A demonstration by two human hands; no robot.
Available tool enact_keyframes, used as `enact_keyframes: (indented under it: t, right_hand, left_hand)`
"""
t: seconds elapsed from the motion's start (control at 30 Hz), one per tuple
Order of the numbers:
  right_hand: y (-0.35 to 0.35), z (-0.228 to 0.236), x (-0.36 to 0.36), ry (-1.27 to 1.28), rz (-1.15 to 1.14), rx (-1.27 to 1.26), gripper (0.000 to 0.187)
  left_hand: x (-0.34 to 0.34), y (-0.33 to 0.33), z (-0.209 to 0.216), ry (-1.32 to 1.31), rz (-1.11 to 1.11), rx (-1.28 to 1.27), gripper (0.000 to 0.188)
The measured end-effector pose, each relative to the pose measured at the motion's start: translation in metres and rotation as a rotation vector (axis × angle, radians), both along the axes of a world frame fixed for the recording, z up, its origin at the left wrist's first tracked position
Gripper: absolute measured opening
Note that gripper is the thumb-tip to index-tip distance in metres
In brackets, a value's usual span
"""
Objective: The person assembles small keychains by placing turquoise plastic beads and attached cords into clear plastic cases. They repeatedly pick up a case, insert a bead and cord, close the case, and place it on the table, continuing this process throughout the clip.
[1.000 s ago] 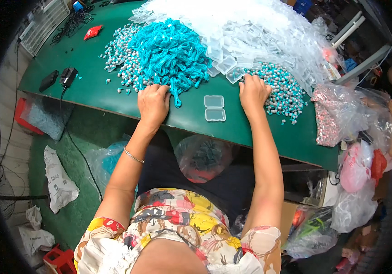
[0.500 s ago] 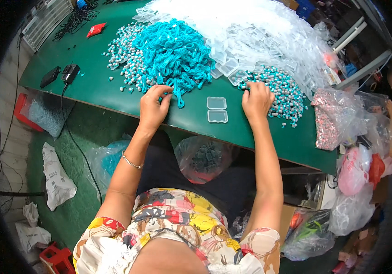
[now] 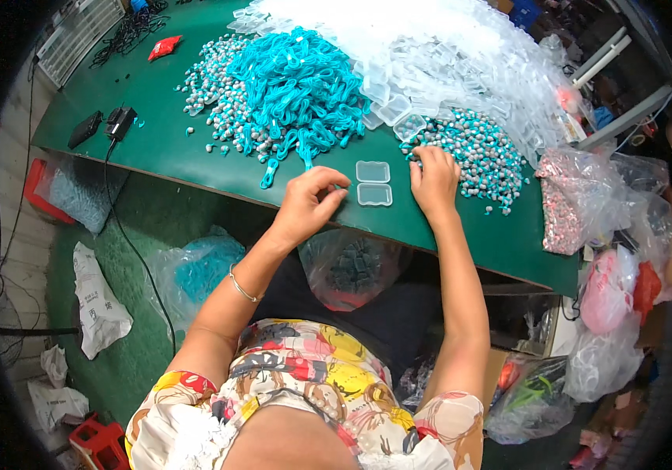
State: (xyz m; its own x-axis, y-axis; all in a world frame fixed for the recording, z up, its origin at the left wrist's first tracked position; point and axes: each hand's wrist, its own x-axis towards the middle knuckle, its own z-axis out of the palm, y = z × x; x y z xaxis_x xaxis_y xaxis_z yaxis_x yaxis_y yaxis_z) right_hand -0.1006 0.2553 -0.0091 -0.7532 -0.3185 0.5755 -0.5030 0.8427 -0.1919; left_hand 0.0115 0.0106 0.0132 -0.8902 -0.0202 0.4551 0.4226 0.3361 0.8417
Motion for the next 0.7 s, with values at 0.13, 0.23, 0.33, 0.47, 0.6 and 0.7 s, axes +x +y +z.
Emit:
enact_keyframes:
  t: [0.13,0.23,0.33,0.47,0.6,0.7]
  right_hand:
    - [-0.002,0.006,0.012,0.008,0.012,-0.006,0.024]
    - [-0.012,0.013,0.012,0.057,-0.002,-0.038,0.021]
    - [-0.025,0.012,0.001,0.063,-0.05,-0.023,0.016]
    - [-0.035,0.009,-0.01,-0.015,-0.097,0.018,0.011]
    - [-0.037,0.009,-0.005,0.024,-0.069,0.0,0.011]
    - [-0.032,0.011,0.005,0.028,-0.044,-0.01,0.012]
  left_hand:
    - [-0.005,0.012,-0.007,-0.03,-0.036,-0.017,0.014]
    - [-0.009,0.016,-0.008,-0.034,-0.035,-0.027,0.013]
    - [-0.012,0.02,-0.011,-0.029,-0.017,-0.059,0.012]
    - [-0.015,0.022,-0.015,0.031,0.008,-0.138,0.011]
    - [-0.016,0.023,-0.019,0.092,0.028,-0.174,0.01]
    - [-0.016,0.024,-0.02,0.093,0.028,-0.174,0.01]
